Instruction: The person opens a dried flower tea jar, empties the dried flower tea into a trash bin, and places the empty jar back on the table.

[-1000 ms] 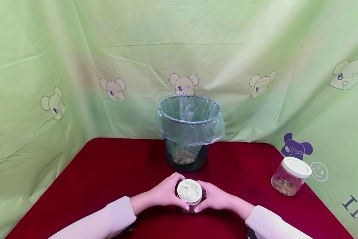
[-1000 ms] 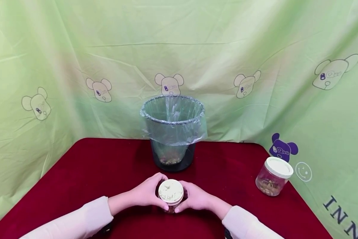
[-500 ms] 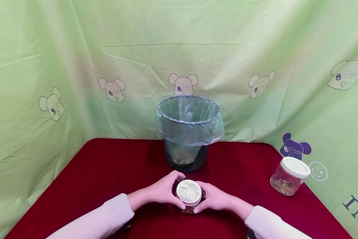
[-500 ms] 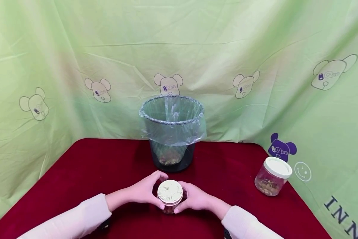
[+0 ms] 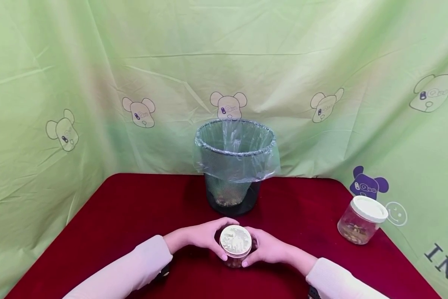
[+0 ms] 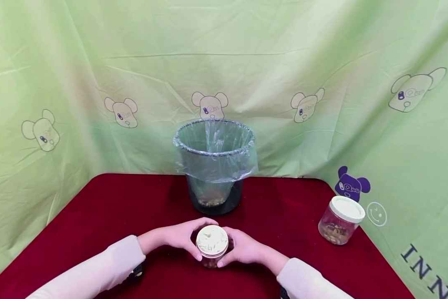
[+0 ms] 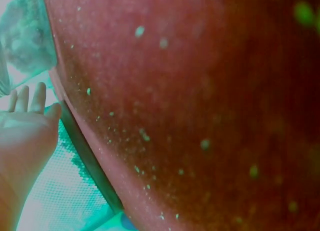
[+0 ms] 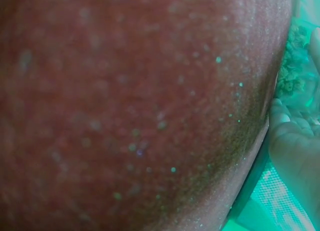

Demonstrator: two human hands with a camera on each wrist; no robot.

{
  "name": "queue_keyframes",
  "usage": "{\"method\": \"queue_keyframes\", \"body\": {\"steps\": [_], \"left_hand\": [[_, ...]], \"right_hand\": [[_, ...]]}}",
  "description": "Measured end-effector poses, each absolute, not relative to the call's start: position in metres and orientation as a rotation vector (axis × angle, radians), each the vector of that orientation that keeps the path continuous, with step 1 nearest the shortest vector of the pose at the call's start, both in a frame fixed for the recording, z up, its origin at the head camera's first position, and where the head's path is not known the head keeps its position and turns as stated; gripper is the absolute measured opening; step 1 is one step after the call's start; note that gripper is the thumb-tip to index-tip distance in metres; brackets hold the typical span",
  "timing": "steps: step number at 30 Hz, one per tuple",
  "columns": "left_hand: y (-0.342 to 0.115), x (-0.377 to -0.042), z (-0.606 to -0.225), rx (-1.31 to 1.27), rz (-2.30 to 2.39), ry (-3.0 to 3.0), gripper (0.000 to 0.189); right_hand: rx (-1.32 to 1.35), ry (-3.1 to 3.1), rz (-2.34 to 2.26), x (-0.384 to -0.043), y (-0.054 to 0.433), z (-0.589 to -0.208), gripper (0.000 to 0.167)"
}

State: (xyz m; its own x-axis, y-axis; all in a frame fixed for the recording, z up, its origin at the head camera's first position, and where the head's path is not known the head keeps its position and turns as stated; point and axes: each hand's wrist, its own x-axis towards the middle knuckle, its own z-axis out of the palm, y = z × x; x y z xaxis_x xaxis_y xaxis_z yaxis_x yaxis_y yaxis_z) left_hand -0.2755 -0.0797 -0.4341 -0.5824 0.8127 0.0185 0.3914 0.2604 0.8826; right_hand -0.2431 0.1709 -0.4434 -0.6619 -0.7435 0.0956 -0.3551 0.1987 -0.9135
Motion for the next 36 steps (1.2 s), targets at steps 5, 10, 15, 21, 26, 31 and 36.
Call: {"method": "queue_keyframes", "body": {"steps": [5, 10, 15, 21, 26, 31, 36], "left_hand": [[-0.078, -0.274, -0.437, 1.097, 1.303, 2.077, 0.078], [-0.077, -0.270, -0.436, 1.069, 1.300, 2.148, 0.075], [-0.076, -0.263, -0.436, 1.075, 1.269, 2.294, 0.075], [-0.074, -0.253, -0.437, 1.058, 1.294, 2.411, 0.077], [-0.072, -0.247, -0.438, 1.046, 1.278, 2.507, 0.077], [-0.070, -0.243, -0.438, 1.044, 1.211, 2.614, 0.077], [-0.070, -0.241, -0.438, 1.023, 1.176, 2.672, 0.077]], "right_hand": [[-1.025, 2.106, -1.461, -0.243, 0.171, -0.443, 0.074], [-1.010, 2.106, -1.456, -0.243, 0.171, -0.442, 0.075], [-0.996, 2.130, -1.443, -0.242, 0.171, -0.440, 0.076], [-1.006, 2.130, -1.437, -0.242, 0.171, -0.439, 0.076], [-1.004, 2.114, -1.446, -0.242, 0.170, -0.439, 0.075], [-0.996, 2.098, -1.457, -0.242, 0.170, -0.440, 0.073], [-1.003, 2.092, -1.457, -0.242, 0.170, -0.441, 0.072]]}}
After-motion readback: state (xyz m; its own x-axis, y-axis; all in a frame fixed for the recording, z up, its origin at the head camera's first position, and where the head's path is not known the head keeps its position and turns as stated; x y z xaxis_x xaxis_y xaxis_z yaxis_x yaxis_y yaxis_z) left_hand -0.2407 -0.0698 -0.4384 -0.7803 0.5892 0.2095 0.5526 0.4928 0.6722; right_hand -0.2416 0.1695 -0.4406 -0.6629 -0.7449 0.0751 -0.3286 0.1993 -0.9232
